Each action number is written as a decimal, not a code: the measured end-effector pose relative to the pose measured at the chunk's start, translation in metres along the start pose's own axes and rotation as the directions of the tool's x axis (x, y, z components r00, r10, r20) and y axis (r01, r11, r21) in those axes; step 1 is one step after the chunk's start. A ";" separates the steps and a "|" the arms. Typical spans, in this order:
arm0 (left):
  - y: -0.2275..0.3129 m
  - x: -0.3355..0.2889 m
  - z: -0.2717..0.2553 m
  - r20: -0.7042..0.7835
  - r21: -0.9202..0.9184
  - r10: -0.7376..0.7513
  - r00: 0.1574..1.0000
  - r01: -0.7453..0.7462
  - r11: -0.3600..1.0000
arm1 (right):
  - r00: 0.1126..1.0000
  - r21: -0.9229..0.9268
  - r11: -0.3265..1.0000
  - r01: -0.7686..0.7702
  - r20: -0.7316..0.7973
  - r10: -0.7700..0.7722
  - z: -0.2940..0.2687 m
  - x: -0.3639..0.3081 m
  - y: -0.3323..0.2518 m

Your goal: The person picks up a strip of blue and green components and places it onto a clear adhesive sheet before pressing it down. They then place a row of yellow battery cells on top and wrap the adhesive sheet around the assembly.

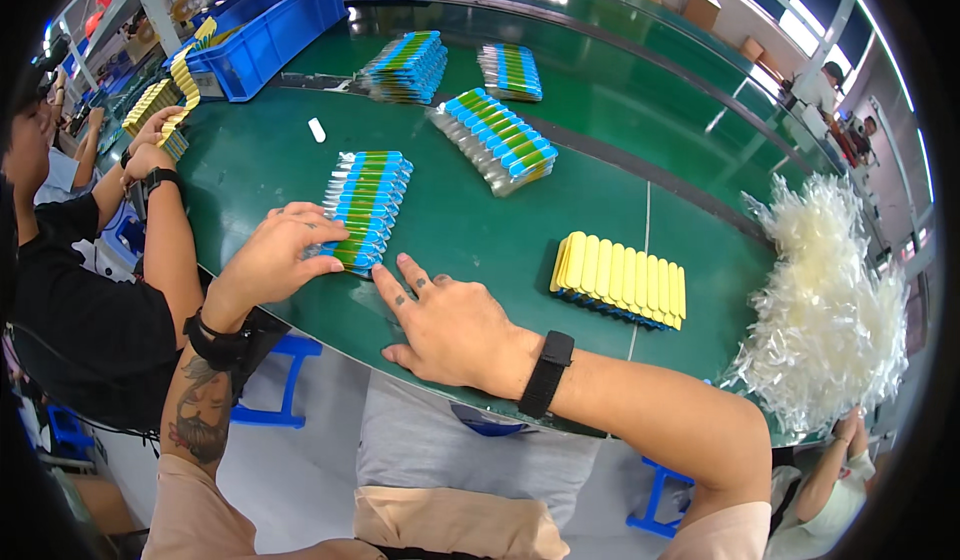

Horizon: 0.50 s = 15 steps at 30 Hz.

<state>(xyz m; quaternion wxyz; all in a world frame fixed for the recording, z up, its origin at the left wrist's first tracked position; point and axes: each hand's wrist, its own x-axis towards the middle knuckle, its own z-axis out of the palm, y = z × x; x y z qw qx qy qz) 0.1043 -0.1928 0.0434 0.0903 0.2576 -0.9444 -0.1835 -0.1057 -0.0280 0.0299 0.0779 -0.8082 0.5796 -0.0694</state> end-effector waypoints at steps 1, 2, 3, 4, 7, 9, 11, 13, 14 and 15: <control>0.000 0.001 0.000 0.003 0.000 0.002 1.000 -0.002 1.000 | 1.000 0.007 1.000 0.004 -0.007 -0.004 -0.001 0.001 0.001; -0.001 0.001 -0.001 -0.007 -0.007 0.018 1.000 -0.018 1.000 | 1.000 0.014 1.000 0.007 -0.014 -0.007 -0.002 0.001 0.001; -0.002 0.001 -0.001 -0.018 -0.013 0.034 0.999 -0.034 0.999 | 1.000 0.016 1.000 0.005 -0.015 -0.005 -0.003 0.001 0.001; -0.004 0.002 -0.002 -0.018 -0.014 0.035 0.999 -0.035 0.999 | 0.999 0.026 1.000 0.010 -0.036 -0.009 -0.004 0.002 0.001; -0.008 0.005 -0.001 -0.030 -0.070 0.050 0.998 -0.052 0.996 | 0.997 0.037 0.999 0.018 -0.071 -0.015 -0.001 0.002 0.002; -0.007 0.007 -0.002 -0.035 -0.091 0.069 0.997 -0.072 0.993 | 0.996 0.038 0.999 0.021 -0.085 -0.018 0.000 0.002 0.002; -0.005 0.006 -0.002 -0.031 -0.090 0.064 0.997 -0.066 0.994 | 0.998 0.032 0.999 0.016 -0.068 -0.014 -0.002 0.001 0.001; -0.005 0.006 -0.002 -0.026 -0.089 0.061 0.998 -0.063 0.994 | 0.999 0.014 1.000 0.009 -0.053 -0.008 -0.003 0.001 0.000; -0.006 0.006 -0.001 -0.024 -0.091 0.062 0.998 -0.064 0.994 | 0.999 -0.004 1.000 0.001 -0.038 -0.001 -0.004 0.000 -0.001; -0.007 0.006 0.000 -0.023 -0.093 0.063 0.998 -0.065 0.994 | 0.999 -0.004 1.000 0.000 -0.039 0.000 -0.003 0.000 -0.001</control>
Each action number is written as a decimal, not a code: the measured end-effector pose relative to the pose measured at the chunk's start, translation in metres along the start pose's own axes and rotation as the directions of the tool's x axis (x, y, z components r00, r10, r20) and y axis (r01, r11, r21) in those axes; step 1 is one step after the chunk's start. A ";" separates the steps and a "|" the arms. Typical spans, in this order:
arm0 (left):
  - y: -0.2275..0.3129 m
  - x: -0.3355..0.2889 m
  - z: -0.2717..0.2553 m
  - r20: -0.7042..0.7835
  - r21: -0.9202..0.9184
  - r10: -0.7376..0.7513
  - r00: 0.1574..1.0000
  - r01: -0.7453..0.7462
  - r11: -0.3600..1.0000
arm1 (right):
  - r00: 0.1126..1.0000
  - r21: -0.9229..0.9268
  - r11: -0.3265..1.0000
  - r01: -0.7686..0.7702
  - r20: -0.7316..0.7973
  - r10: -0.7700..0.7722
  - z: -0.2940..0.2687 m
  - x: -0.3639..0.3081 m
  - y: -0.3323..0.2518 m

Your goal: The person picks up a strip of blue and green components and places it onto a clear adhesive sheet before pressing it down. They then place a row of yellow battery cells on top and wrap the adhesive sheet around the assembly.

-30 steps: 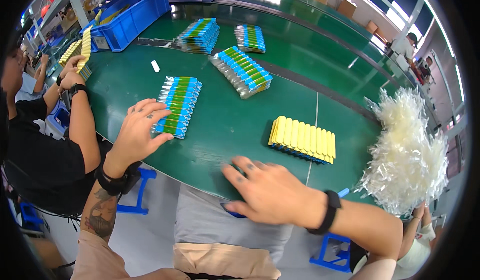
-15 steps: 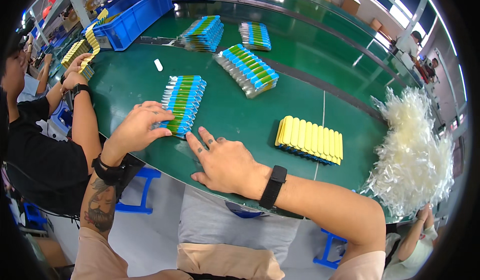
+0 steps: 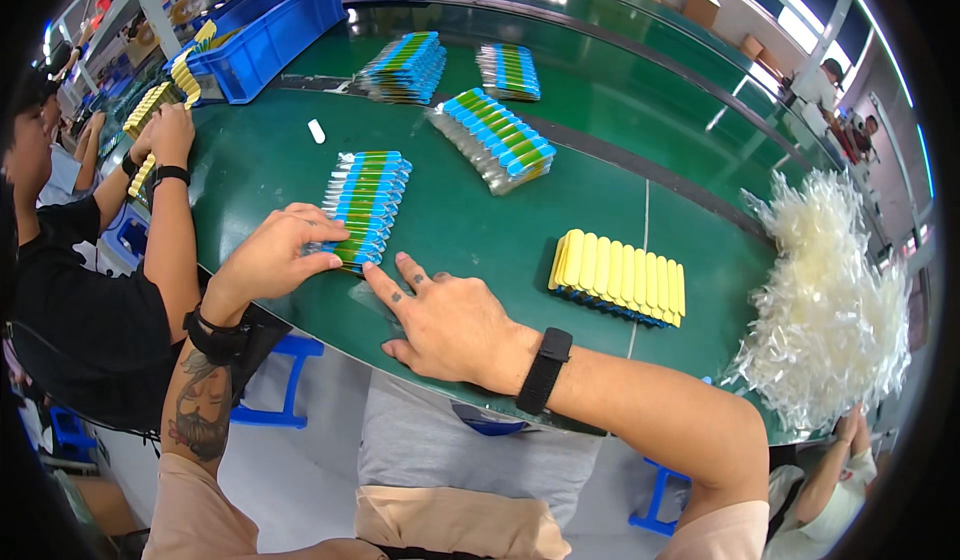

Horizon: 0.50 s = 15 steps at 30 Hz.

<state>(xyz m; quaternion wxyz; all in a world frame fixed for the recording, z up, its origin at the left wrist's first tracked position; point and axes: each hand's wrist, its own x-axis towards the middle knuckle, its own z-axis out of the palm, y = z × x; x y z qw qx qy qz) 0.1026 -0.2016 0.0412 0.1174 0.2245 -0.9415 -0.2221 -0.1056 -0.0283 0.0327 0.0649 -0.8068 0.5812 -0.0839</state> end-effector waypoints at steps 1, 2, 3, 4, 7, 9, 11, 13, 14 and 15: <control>0.000 0.000 -0.001 0.001 0.001 0.003 1.000 -0.003 1.000 | 1.000 0.006 1.000 0.009 -0.018 -0.009 0.002 0.000 0.001; 0.001 0.000 -0.001 0.001 0.007 0.003 1.000 -0.003 1.000 | 0.999 0.012 1.000 0.019 -0.036 -0.018 0.003 -0.001 0.001; 0.002 0.000 -0.001 0.002 0.013 0.003 1.000 -0.003 1.000 | 0.999 0.012 1.000 0.017 -0.038 -0.016 0.002 -0.001 0.001; 0.002 0.000 -0.001 0.002 0.014 0.003 1.000 -0.003 1.000 | 0.999 0.006 1.000 0.015 -0.039 -0.015 0.002 -0.001 0.000; 0.001 0.000 -0.001 0.011 0.003 -0.014 1.000 0.014 1.000 | 0.999 0.001 1.000 0.011 -0.039 -0.011 0.002 -0.001 0.000; 0.002 0.000 -0.001 0.008 -0.009 -0.015 1.000 0.015 1.000 | 0.999 0.002 1.000 0.008 -0.038 -0.008 0.002 -0.001 0.000; 0.001 0.000 0.000 0.002 -0.011 -0.007 1.000 0.007 1.000 | 1.000 -0.017 1.000 0.002 -0.013 -0.003 0.001 -0.001 0.000; 0.001 0.000 0.000 -0.003 -0.014 0.001 1.000 -0.001 1.000 | 1.000 -0.015 1.000 0.002 -0.009 -0.002 0.001 -0.001 0.000; 0.001 0.001 0.001 0.006 -0.015 -0.012 1.000 0.012 1.000 | 1.000 -0.014 1.000 0.000 -0.004 0.000 0.001 -0.002 0.000; 0.001 0.001 0.001 0.015 -0.016 -0.025 1.000 0.025 1.000 | 1.000 -0.013 1.000 0.000 -0.004 0.000 0.001 -0.002 0.000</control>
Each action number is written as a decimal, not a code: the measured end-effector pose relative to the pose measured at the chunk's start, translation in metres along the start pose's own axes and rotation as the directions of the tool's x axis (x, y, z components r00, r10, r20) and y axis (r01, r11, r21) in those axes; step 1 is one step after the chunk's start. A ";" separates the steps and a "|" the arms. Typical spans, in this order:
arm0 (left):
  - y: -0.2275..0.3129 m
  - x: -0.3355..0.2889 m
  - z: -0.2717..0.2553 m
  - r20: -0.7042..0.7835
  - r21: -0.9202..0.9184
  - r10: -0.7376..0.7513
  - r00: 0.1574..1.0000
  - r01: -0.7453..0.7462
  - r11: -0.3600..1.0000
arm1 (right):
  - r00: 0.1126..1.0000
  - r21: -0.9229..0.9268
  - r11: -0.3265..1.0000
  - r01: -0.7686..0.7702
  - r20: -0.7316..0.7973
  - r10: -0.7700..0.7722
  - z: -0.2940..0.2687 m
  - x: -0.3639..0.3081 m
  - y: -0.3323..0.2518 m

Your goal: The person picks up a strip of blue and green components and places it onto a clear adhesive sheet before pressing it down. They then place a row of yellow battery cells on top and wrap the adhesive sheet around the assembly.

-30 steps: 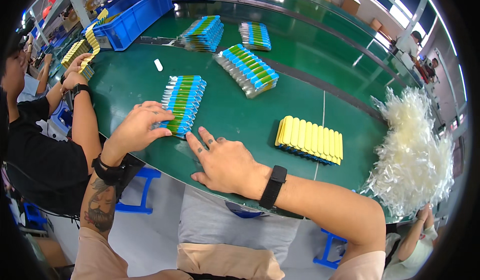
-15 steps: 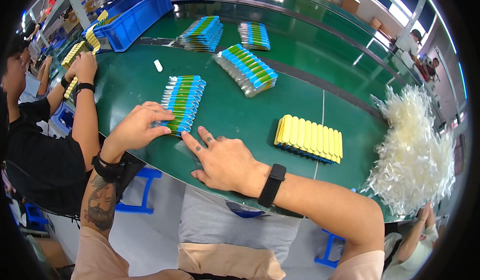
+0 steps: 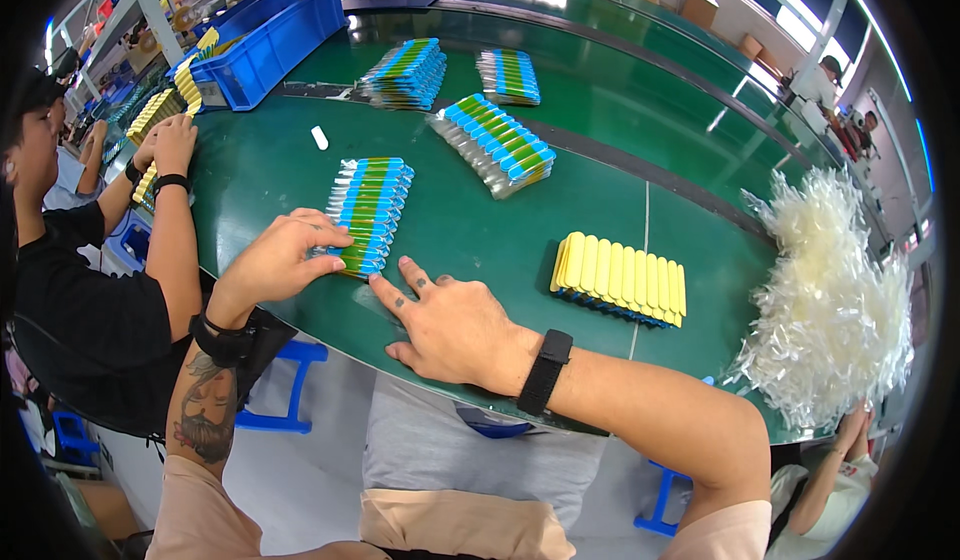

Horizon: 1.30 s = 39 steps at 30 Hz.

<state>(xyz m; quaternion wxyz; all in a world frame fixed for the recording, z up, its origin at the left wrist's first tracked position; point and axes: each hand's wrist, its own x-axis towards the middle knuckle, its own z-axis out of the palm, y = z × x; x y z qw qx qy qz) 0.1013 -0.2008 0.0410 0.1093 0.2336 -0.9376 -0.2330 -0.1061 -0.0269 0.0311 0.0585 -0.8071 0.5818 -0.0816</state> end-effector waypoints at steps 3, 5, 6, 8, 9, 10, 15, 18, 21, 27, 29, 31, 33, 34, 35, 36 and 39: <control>0.000 0.001 0.000 0.006 0.000 -0.014 1.000 0.014 1.000 | 1.000 -0.004 1.000 0.001 0.011 -0.001 -0.001 0.000 0.000; 0.004 0.001 -0.002 0.006 0.030 -0.008 1.000 0.007 1.000 | 0.999 0.007 1.000 0.010 -0.031 -0.009 0.002 0.000 0.001; 0.006 0.001 -0.002 0.006 0.060 -0.002 1.000 0.001 0.998 | 0.999 0.006 1.000 0.008 -0.031 -0.008 0.002 0.001 0.001; 0.006 0.000 -0.003 0.007 0.063 0.003 1.000 -0.003 0.998 | 1.000 0.031 1.000 0.001 -0.021 0.000 0.000 0.002 0.001; 0.006 0.000 -0.003 0.008 0.066 0.007 1.000 -0.008 0.998 | 1.000 0.031 1.000 0.001 -0.022 0.000 0.000 0.003 0.001; 0.004 0.000 -0.003 0.008 0.067 0.007 1.000 -0.008 0.998 | 1.000 0.053 0.999 -0.006 -0.018 0.007 0.000 0.004 0.001; 0.002 -0.001 -0.002 0.002 0.030 -0.029 1.000 0.029 0.999 | 0.999 0.068 0.997 -0.030 0.024 0.029 -0.006 0.009 -0.001; 0.002 0.002 -0.001 -0.015 0.043 -0.038 0.999 0.039 0.998 | 0.991 0.149 0.984 -0.097 0.103 0.082 -0.013 0.015 -0.003; 0.005 0.000 0.004 -0.059 0.113 0.054 0.997 -0.047 0.992 | 0.992 0.163 0.981 -0.107 0.086 0.094 -0.010 0.021 -0.004; -0.039 0.004 0.020 -0.527 -0.307 -0.076 0.846 -0.106 0.946 | 0.995 0.138 0.986 -0.093 0.049 0.087 0.000 0.029 -0.011; -0.039 0.009 -0.017 -0.658 -0.512 -0.231 0.717 -0.201 0.835 | 0.996 0.145 0.985 -0.090 0.017 0.088 -0.005 0.027 -0.015; -0.031 0.018 -0.051 -0.793 -0.561 -0.398 0.462 -0.297 0.772 | 0.995 0.131 0.986 -0.099 0.022 0.097 -0.001 0.026 -0.013; -0.030 0.009 -0.084 -0.781 -0.624 -0.500 0.375 -0.436 0.648 | 0.995 0.123 0.988 -0.098 0.018 0.096 -0.001 0.025 -0.016; -0.018 0.005 -0.094 -0.762 -0.646 -0.536 0.362 -0.473 0.599 | 0.994 0.124 0.986 -0.109 0.026 0.107 -0.002 0.023 -0.017; -0.005 0.002 -0.096 -0.765 -0.644 -0.529 0.368 -0.476 0.599 | 0.992 0.126 0.984 -0.122 0.031 0.119 -0.003 0.022 -0.018; 0.013 -0.003 -0.087 -0.824 -0.567 -0.456 0.336 -0.477 0.672 | 0.992 0.127 0.984 -0.127 0.026 0.125 -0.007 0.017 -0.020; 0.067 -0.040 -0.034 -0.887 -0.292 -0.288 0.362 0.044 0.955 | 0.970 0.570 0.820 0.049 -0.223 0.097 -0.024 -0.018 -0.024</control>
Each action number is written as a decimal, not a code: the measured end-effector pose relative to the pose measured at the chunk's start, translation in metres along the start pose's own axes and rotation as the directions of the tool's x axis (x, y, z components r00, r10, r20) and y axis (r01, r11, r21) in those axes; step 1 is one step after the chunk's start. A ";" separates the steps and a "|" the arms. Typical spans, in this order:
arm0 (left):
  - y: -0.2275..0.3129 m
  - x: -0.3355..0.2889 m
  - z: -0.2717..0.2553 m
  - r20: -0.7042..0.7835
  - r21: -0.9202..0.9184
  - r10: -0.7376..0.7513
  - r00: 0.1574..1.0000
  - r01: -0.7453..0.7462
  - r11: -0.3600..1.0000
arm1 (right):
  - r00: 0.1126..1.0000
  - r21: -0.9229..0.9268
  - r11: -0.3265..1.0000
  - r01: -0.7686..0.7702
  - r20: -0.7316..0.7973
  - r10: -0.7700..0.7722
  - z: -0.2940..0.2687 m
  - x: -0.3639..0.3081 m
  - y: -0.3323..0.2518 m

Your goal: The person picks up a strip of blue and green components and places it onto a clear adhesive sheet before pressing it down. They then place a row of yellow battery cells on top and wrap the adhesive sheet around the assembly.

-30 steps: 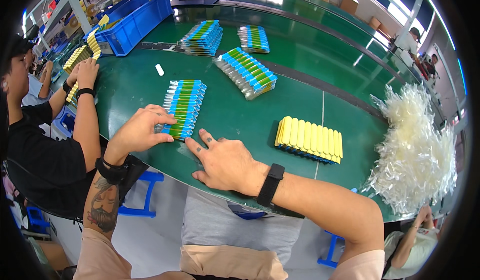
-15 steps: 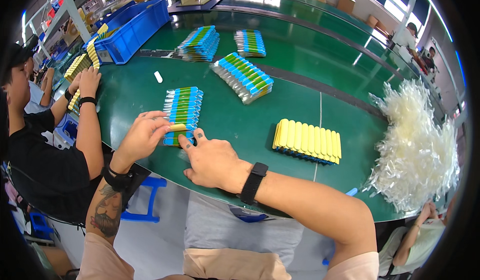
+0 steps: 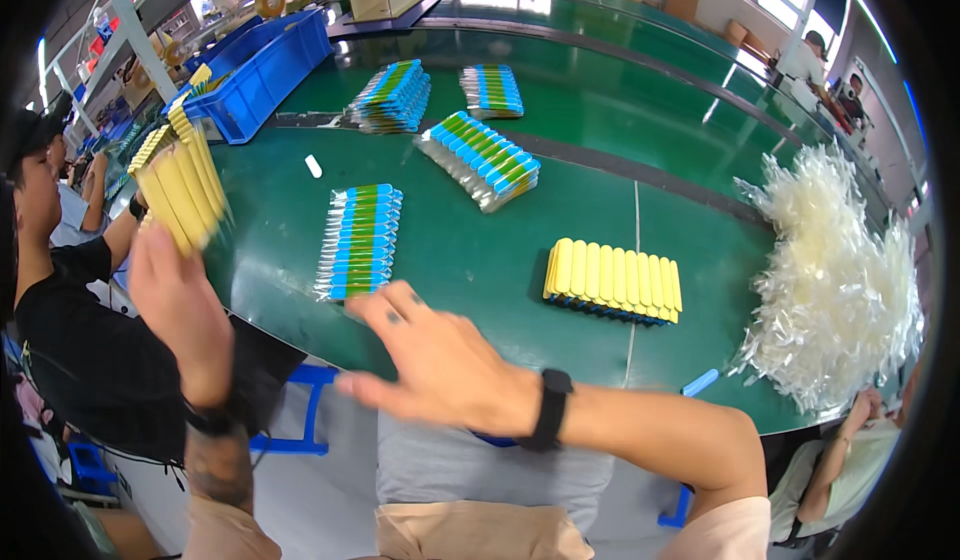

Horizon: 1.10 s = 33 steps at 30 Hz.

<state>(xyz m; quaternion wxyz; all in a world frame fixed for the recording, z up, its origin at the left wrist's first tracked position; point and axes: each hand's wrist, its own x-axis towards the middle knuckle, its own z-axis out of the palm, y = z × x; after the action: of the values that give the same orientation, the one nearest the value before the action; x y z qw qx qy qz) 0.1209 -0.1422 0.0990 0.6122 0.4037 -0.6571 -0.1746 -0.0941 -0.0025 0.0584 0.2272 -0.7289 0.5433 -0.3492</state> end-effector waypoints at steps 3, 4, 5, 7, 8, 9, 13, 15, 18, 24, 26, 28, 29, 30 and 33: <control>0.036 -0.108 0.018 0.164 0.124 0.216 0.962 -0.238 0.963 | 0.978 0.294 0.940 0.175 -0.158 -0.133 -0.018 -0.039 -0.019; 0.039 -0.137 0.029 0.185 -0.217 0.284 0.941 -0.242 0.946 | 0.974 0.331 0.924 0.193 -0.182 -0.138 -0.022 -0.048 -0.021; 0.037 -0.158 0.030 0.333 -0.237 0.414 0.847 -0.350 0.906 | 0.970 0.367 0.909 0.200 -0.204 -0.131 -0.023 -0.055 -0.019; 0.042 -0.205 0.040 0.340 -0.327 0.471 0.814 -0.367 0.871 | 0.969 0.298 0.945 0.135 -0.237 -0.064 -0.023 -0.071 -0.019; 0.054 -0.221 0.047 0.341 -0.357 0.449 0.826 -0.328 0.875 | 0.961 0.234 0.968 0.088 -0.276 -0.021 -0.026 -0.083 -0.021; 0.067 -0.235 0.054 0.304 -0.309 0.425 0.852 -0.334 0.890 | 0.965 0.215 0.976 0.042 -0.263 0.016 -0.031 -0.095 -0.024; 0.092 -0.251 0.044 0.369 -0.468 0.598 0.712 -0.413 0.781 | 0.933 0.143 0.985 0.096 -0.358 -0.039 -0.066 -0.132 -0.031; 0.087 -0.247 0.030 0.375 -0.554 0.540 0.754 -0.285 0.782 | 0.985 0.113 0.987 -0.116 -0.112 0.128 -0.095 -0.152 -0.044; 0.097 -0.208 0.030 0.411 -0.445 0.527 0.744 -0.342 0.828 | 0.980 0.190 0.963 -0.190 0.094 0.175 -0.115 -0.171 -0.051; 0.087 -0.174 0.063 0.873 -0.473 0.367 0.321 0.371 0.799 | 0.940 0.378 0.871 -0.312 0.256 0.225 -0.141 -0.206 -0.042; 0.091 -0.176 0.070 0.957 -0.235 0.286 0.054 0.722 0.651 | 0.940 0.388 0.858 -0.336 0.194 0.280 -0.149 -0.218 -0.036; 0.090 -0.180 0.071 0.971 -0.186 0.239 0.021 0.696 0.694 | 0.921 0.337 0.857 -0.389 0.112 0.374 -0.159 -0.226 -0.030; 0.089 -0.183 0.072 0.981 -0.139 0.194 -0.008 0.667 0.732 | 0.920 0.345 0.854 -0.390 0.116 0.373 -0.160 -0.230 -0.027; 0.083 -0.185 0.074 0.983 -0.130 0.185 -0.012 0.666 0.734 | 0.933 0.202 0.911 -0.359 0.058 0.354 -0.160 -0.234 -0.022; 0.074 -0.177 0.089 0.847 -0.529 0.494 0.193 0.228 0.818 | 0.959 -0.081 0.956 -0.284 -0.040 0.281 -0.153 -0.248 -0.007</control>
<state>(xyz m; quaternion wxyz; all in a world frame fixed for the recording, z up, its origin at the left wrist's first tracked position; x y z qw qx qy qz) -0.0004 0.0118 0.0184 0.1584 -0.0572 -0.8431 -0.5107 -0.2465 0.2424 0.0978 0.2358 -0.6479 0.6594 -0.2997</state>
